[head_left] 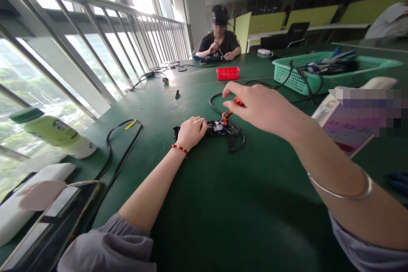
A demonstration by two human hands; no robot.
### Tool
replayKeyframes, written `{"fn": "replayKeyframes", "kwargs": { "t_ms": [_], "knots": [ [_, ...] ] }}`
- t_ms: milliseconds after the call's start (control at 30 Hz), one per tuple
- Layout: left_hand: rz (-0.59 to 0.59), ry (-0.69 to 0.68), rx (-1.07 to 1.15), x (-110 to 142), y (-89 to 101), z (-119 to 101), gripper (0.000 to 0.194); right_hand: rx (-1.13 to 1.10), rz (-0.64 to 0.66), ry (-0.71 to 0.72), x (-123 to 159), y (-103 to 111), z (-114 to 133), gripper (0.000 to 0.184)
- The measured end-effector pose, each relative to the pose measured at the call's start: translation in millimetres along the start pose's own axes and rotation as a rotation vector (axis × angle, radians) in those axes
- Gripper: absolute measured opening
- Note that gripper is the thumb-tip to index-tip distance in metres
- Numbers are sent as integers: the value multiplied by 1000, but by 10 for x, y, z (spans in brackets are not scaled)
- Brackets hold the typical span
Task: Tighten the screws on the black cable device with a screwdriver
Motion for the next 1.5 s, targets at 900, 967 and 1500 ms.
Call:
{"fn": "replayKeyframes", "kwargs": {
  "t_ms": [900, 967, 1500],
  "knots": [
    [-10, -5, -7, -4, 1, -6, 33, 0, 53, -29, 16, 35, -58, 22],
    [-4, -5, -13, -1, 5, -7, 34, 24, 53, -53, 4, 22, -53, 24],
    [-93, -27, -304, 48, 87, -137, 22, -214, -54, 99, -37, -132, 102, 22]
  ]
}}
Point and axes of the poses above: each hand's wrist, its own x-axis away from the middle knuckle, its own y-axis out of the back of the hand, z = x × y, the point moved 1 cm from there along -x, towards the middle knuckle, and after that the axes turned 11 degrees about z, right-handed, at the moved point
